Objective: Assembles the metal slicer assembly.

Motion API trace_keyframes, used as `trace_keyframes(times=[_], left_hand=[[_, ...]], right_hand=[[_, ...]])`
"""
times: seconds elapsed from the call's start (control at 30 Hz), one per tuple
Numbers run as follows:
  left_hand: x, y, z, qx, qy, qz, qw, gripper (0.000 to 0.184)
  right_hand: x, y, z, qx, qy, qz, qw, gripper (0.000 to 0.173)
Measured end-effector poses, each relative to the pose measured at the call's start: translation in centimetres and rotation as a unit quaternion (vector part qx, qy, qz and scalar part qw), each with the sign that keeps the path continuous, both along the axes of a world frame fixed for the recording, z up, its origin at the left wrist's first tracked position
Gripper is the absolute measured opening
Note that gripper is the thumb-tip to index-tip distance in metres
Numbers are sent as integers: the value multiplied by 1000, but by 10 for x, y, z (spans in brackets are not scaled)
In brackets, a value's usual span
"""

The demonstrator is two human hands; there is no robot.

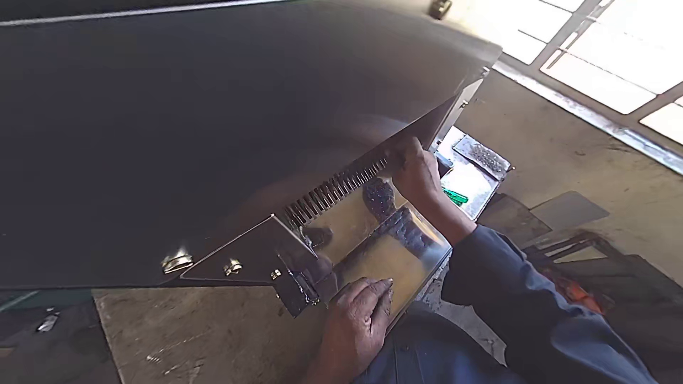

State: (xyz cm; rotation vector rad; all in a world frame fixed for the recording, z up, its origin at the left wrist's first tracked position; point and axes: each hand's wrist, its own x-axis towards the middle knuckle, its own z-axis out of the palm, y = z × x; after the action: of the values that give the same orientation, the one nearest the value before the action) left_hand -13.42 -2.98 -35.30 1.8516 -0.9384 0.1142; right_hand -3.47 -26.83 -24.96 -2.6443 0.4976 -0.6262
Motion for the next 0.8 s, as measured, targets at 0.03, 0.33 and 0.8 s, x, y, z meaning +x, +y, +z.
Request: trace_keyframes(times=[0.03, 0.33, 0.8], left_hand=[[1, 0, 1, 1, -1, -6, 1000, 23], [1, 0, 3, 2, 4, -8, 1000, 23], [0, 3, -1, -26, 27, -3, 999, 22]], right_hand=[[1, 0, -1, 4, 25, -3, 1000, 28], [11, 8, 36, -23, 46, -30, 998, 27], [11, 10, 53, -109, -61, -62, 990, 27]])
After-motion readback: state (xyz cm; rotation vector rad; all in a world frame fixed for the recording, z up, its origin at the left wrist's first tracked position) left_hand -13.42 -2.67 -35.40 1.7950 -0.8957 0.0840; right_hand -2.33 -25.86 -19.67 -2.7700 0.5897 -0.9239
